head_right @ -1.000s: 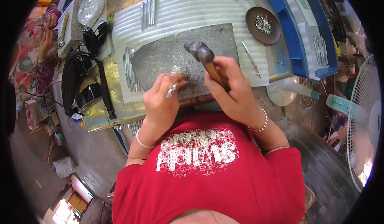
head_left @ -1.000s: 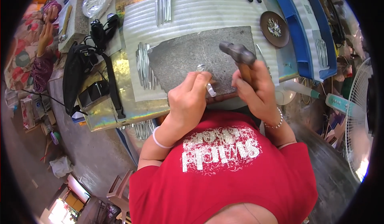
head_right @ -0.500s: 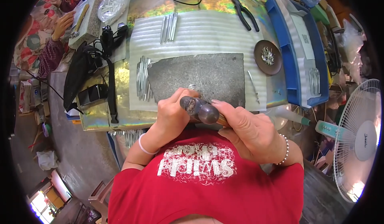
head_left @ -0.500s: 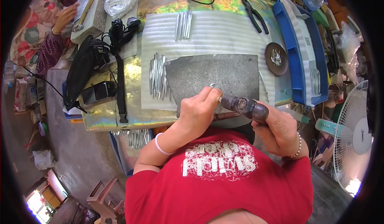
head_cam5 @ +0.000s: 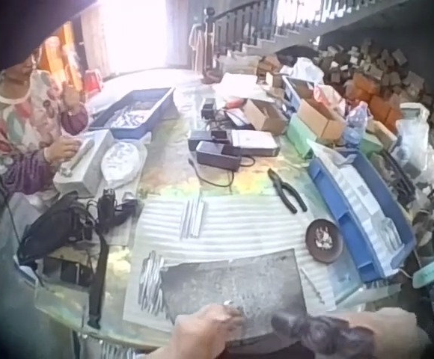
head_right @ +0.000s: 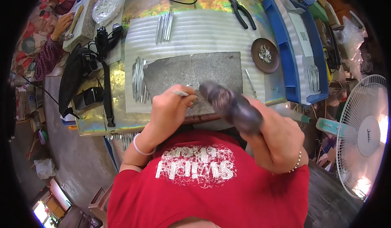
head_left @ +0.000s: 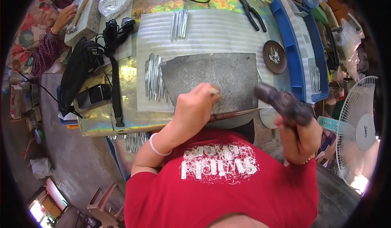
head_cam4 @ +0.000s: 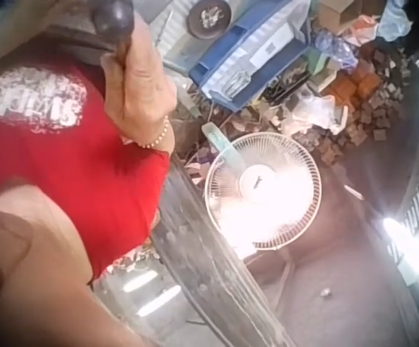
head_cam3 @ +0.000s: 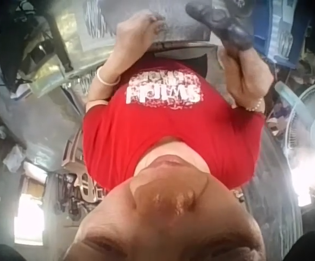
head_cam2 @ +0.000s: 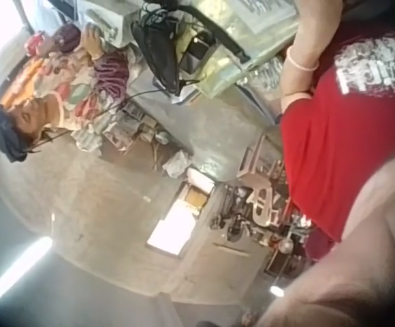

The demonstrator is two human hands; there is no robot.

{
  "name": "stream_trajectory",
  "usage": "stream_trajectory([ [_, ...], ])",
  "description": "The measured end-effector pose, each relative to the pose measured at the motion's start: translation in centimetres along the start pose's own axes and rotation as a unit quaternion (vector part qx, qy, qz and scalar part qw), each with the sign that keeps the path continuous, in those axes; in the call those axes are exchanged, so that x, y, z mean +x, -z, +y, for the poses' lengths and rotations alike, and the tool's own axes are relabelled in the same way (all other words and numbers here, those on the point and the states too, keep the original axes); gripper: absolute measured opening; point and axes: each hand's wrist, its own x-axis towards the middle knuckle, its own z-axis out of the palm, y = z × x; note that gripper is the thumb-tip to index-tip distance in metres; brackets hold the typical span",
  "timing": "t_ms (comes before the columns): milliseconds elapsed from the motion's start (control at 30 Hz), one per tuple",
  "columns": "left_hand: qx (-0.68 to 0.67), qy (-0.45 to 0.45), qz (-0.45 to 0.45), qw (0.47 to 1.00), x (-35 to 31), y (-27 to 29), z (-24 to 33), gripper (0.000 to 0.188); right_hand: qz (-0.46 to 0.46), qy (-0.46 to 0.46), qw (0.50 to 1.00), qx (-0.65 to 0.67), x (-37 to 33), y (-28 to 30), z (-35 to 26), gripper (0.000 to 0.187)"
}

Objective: Hammering small metal components onto a thin metal rod at a workbench.

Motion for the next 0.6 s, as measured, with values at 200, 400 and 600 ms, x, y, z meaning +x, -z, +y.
stream_trajectory([
  [200,-0.546,0.226,0.035,0.806,0.5,2.7,1.3,0.01,-0.007,-0.074,0.997,-0.028,-0.4,-7.1,6.0,0.049],
  [400,-0.682,0.228,0.058,0.693,0.0,2.8,1.6,0.012,-0.032,-0.114,0.98,-0.158,-0.1,-9.4,7.2,0.048],
  [600,-0.718,0.27,0.084,0.636,-0.2,1.1,2.8,0.007,0.056,-0.041,0.953,0.296,1.3,-10.0,4.4,0.039],
])
